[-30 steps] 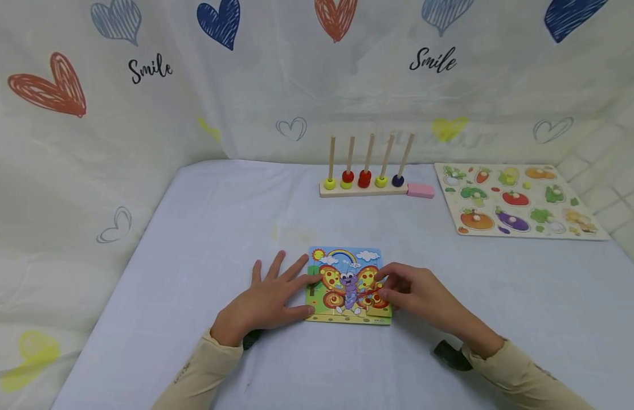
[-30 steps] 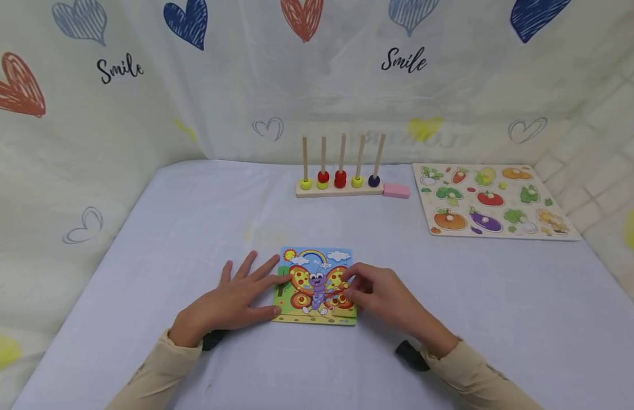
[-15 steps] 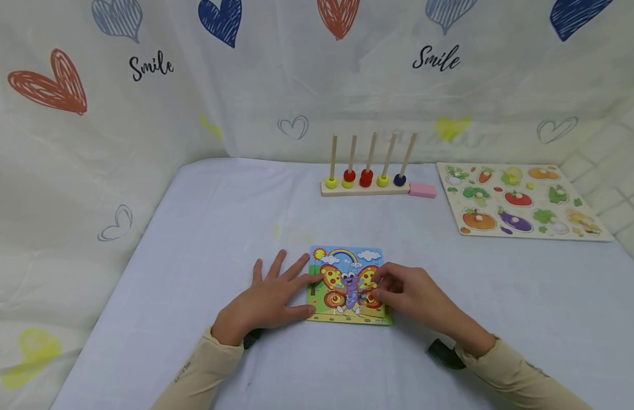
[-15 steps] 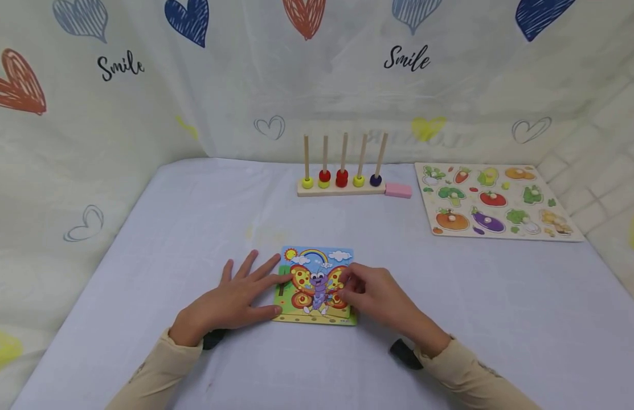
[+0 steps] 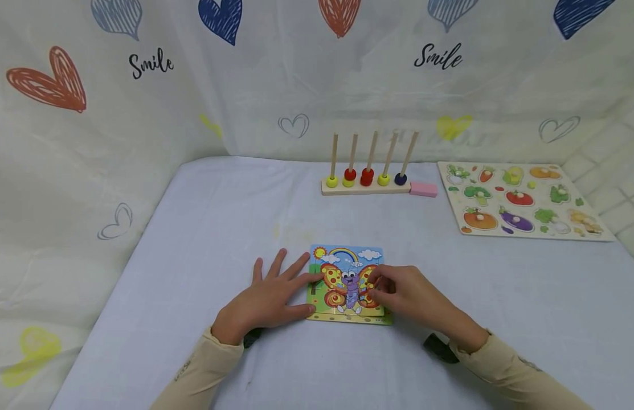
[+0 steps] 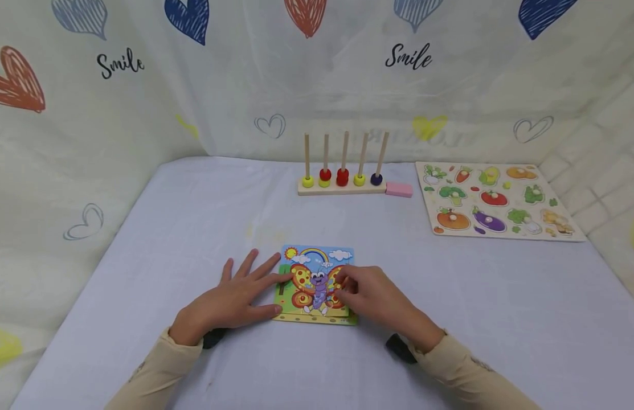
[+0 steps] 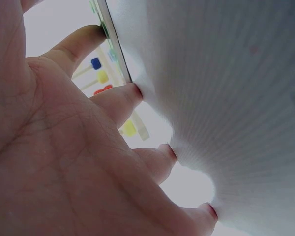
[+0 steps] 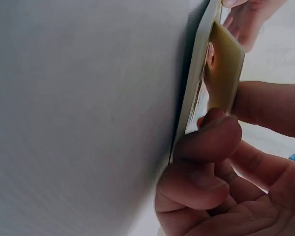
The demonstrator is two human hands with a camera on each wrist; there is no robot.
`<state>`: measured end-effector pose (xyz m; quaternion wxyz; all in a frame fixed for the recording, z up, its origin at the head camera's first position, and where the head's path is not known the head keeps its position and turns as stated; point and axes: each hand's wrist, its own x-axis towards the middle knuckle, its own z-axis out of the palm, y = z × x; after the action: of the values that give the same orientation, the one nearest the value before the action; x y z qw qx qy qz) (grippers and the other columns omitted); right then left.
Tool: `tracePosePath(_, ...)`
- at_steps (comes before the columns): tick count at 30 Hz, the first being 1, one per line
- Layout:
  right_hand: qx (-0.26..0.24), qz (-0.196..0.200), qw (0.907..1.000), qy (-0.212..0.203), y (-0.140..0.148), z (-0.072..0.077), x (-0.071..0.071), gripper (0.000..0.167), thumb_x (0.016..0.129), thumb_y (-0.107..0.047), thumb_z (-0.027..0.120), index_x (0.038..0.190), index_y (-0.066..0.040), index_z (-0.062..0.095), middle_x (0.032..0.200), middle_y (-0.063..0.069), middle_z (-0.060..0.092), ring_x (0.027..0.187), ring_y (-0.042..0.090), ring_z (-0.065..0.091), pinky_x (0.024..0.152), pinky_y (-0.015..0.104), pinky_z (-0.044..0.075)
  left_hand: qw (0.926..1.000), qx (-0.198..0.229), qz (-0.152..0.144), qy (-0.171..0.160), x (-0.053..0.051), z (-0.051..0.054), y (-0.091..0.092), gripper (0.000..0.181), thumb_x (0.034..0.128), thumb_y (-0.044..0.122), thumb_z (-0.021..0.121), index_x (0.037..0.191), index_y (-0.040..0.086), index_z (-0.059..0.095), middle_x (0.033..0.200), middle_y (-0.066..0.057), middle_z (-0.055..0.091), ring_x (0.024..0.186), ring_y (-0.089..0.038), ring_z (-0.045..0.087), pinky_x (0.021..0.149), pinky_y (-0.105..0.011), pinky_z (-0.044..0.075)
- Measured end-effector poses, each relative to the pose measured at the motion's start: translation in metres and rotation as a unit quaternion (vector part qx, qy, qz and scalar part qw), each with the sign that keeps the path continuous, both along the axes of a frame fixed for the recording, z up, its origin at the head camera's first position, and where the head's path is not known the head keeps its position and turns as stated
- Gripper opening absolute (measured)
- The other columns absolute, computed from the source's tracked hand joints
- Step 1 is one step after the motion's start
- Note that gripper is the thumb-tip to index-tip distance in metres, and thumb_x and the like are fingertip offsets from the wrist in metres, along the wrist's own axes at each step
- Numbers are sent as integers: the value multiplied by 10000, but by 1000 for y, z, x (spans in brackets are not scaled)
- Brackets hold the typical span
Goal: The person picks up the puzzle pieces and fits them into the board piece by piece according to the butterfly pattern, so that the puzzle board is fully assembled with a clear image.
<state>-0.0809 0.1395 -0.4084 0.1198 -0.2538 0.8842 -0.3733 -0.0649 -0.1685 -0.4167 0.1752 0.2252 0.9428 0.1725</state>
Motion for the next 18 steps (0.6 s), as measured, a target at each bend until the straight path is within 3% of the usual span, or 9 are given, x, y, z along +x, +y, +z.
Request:
tracePosePath(14, 662, -99, 9976, -150, -7, 2, 0, 225, 969, -152, 815, 1091, -53, 653, 781, -63, 626, 681, 100, 546, 583, 267, 480, 10000, -12, -83, -50, -1, 2, 2, 662, 1012, 501, 717, 1618, 352, 497, 1793, 3, 154, 1625, -446, -32, 1175, -793, -34)
tracePosePath(18, 628, -93, 9979, -161, -8, 1, -1, 219, 977, -152, 808, 1090, -56, 648, 795, -63, 640, 695, 97, 568, 595, 269, 498, 9999, 1, -103, -33, -1, 2, 1, 659, 1014, 498, 716, 1617, 347, 499, 1792, -1, 157, 1624, -449, -28, 1173, -796, -34)
